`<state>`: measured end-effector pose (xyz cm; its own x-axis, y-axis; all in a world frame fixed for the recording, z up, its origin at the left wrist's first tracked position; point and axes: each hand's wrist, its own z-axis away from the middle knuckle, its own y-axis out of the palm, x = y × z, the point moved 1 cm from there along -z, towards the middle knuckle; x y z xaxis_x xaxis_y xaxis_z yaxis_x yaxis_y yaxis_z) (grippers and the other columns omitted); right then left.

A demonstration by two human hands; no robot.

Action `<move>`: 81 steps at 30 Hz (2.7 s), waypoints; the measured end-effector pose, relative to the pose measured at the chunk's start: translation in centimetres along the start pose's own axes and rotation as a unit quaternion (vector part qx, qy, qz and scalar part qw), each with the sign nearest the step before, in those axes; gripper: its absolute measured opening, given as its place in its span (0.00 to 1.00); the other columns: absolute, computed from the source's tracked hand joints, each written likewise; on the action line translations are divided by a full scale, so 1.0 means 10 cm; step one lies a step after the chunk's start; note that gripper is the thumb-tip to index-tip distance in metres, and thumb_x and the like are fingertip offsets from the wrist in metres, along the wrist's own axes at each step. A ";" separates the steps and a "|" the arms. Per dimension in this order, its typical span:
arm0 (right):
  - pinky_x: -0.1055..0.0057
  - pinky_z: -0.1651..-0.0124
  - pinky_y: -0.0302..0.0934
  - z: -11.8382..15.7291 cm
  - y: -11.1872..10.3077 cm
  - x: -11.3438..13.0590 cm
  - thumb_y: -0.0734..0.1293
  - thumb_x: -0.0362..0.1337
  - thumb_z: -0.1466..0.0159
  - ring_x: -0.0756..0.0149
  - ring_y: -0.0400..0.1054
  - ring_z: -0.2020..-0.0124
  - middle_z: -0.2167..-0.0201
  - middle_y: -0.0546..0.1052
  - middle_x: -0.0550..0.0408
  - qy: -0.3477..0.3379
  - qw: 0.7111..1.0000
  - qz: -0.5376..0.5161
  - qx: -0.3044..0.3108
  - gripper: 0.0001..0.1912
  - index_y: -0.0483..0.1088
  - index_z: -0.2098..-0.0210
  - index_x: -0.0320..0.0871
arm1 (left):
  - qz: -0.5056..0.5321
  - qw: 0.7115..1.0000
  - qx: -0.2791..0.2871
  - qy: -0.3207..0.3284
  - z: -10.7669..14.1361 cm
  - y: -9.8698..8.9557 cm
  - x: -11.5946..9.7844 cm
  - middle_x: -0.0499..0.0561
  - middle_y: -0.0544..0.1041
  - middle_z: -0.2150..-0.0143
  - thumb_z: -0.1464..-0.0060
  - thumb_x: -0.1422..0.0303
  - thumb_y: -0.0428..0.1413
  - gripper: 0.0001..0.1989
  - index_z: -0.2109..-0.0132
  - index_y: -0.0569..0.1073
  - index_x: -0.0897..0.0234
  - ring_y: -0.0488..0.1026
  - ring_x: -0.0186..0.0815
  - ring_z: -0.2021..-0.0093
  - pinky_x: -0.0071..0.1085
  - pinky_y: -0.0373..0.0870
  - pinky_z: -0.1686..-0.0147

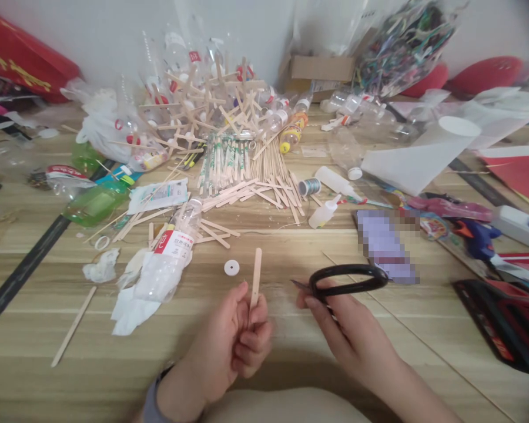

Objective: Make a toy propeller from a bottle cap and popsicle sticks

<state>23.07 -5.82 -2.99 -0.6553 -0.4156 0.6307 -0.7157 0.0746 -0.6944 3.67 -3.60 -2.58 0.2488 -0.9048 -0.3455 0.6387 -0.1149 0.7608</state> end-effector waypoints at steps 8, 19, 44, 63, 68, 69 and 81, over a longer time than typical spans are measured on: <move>0.77 0.77 0.60 -0.15 0.10 0.21 0.58 0.33 0.31 0.71 0.68 0.79 0.78 0.72 0.62 0.035 0.997 -0.062 0.044 0.06 0.61 0.66 0.46 | 0.049 0.998 -0.014 0.035 0.00 0.03 0.04 0.35 0.50 0.85 0.54 0.58 0.61 0.21 0.76 0.56 0.61 0.36 0.22 0.85 0.17 0.36 0.89; 0.68 0.70 0.57 -0.20 0.16 0.22 0.59 0.38 0.29 0.63 0.70 0.74 0.75 0.76 0.54 -0.076 0.990 0.120 -0.025 0.11 0.68 0.66 0.42 | 0.063 0.998 -0.006 0.019 0.00 0.04 0.05 0.35 0.50 0.85 0.51 0.58 0.60 0.20 0.75 0.57 0.61 0.36 0.22 0.85 0.17 0.37 0.88; 0.64 0.62 0.55 -0.42 -0.15 0.23 0.51 0.26 0.31 0.65 0.64 0.74 0.79 0.74 0.54 -0.304 0.912 0.276 0.021 0.18 0.70 0.66 0.40 | 0.004 0.994 -0.048 0.095 0.04 0.11 0.22 0.37 0.53 0.82 0.46 0.46 0.58 0.23 0.70 0.61 0.61 0.42 0.25 0.81 0.23 0.38 0.83; 0.65 0.64 0.56 -0.35 -0.14 0.20 0.54 0.29 0.31 0.66 0.67 0.76 0.77 0.75 0.58 -0.208 0.971 0.117 0.024 0.10 0.64 0.64 0.45 | -0.095 0.986 -0.034 0.134 0.05 0.15 0.20 0.37 0.51 0.82 0.45 0.44 0.54 0.24 0.72 0.61 0.60 0.43 0.26 0.82 0.25 0.40 0.84; 0.63 0.65 0.52 -0.36 -0.18 0.16 0.56 0.26 0.33 0.65 0.67 0.75 0.77 0.77 0.57 -0.300 0.922 0.244 -0.015 0.11 0.67 0.61 0.44 | -0.055 0.991 -0.048 0.110 0.07 0.19 0.21 0.36 0.48 0.83 0.45 0.44 0.53 0.23 0.71 0.61 0.59 0.43 0.26 0.82 0.26 0.42 0.83; 0.64 0.64 0.53 -0.36 -0.16 0.16 0.56 0.26 0.33 0.65 0.67 0.75 0.77 0.76 0.57 -0.288 0.933 0.217 -0.008 0.10 0.67 0.61 0.44 | -0.071 0.989 -0.058 0.115 0.08 0.20 0.20 0.36 0.49 0.83 0.46 0.43 0.53 0.24 0.71 0.61 0.59 0.43 0.26 0.82 0.26 0.41 0.83; 0.64 0.64 0.56 -0.31 -0.12 0.18 0.55 0.27 0.31 0.66 0.67 0.75 0.77 0.75 0.58 -0.230 0.963 0.143 0.000 0.11 0.66 0.62 0.44 | -0.098 0.986 -0.047 0.128 0.08 0.26 0.18 0.35 0.48 0.84 0.48 0.42 0.54 0.26 0.72 0.59 0.59 0.40 0.26 0.83 0.25 0.39 0.85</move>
<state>22.05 -3.81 0.07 -0.6493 -0.7354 0.1937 -0.5224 0.2461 -0.8164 5.20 -5.80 -0.80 0.2828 -0.7342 -0.6173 0.7539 -0.2278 0.6163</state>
